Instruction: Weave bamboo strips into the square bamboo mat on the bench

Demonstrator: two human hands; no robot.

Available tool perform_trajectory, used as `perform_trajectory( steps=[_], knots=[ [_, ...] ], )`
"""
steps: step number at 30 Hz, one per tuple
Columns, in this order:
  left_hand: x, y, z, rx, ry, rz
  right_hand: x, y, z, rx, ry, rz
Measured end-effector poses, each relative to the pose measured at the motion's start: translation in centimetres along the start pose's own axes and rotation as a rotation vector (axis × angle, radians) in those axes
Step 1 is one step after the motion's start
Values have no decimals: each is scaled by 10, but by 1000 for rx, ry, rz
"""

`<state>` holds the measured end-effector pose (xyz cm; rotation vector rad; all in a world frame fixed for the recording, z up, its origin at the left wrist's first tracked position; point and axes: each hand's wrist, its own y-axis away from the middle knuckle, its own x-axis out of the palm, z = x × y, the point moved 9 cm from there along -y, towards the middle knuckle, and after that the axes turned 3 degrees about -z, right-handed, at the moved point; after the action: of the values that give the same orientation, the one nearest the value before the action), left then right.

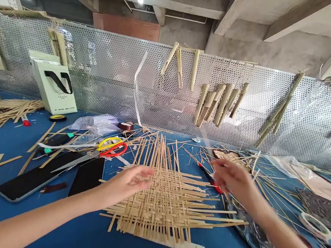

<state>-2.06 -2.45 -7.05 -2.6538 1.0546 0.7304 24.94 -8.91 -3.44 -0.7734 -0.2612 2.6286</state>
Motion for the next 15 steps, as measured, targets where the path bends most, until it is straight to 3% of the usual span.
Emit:
perform_trajectory(
  steps=[2, 3, 5, 7, 9, 10, 12, 13, 15],
  knots=[
    [18, -1, -21, 48, 185, 68, 72, 41, 33, -19, -113, 306],
    [25, -1, -30, 61, 261, 89, 97, 59, 46, -33, -154, 400],
    [35, 0, -39, 39, 356, 122, 127, 82, 64, -61, -189, 496],
    [34, 0, -37, -13, 421, 102, 130, 85, 65, -65, -195, 522],
    [19, 1, -26, -63, 464, 12, 109, 66, 44, -2, -100, 477],
    [9, 2, -19, -82, 475, -47, 85, 49, 23, 66, 19, 386],
    [-10, 5, -7, -116, 469, -137, 10, 12, -24, 214, 447, 61],
    [-17, 8, -1, -135, 460, -156, -36, -1, -42, 297, 705, -166],
    [-25, 13, 7, -177, 439, -151, -95, -19, -78, 388, 840, -339]
  ],
)
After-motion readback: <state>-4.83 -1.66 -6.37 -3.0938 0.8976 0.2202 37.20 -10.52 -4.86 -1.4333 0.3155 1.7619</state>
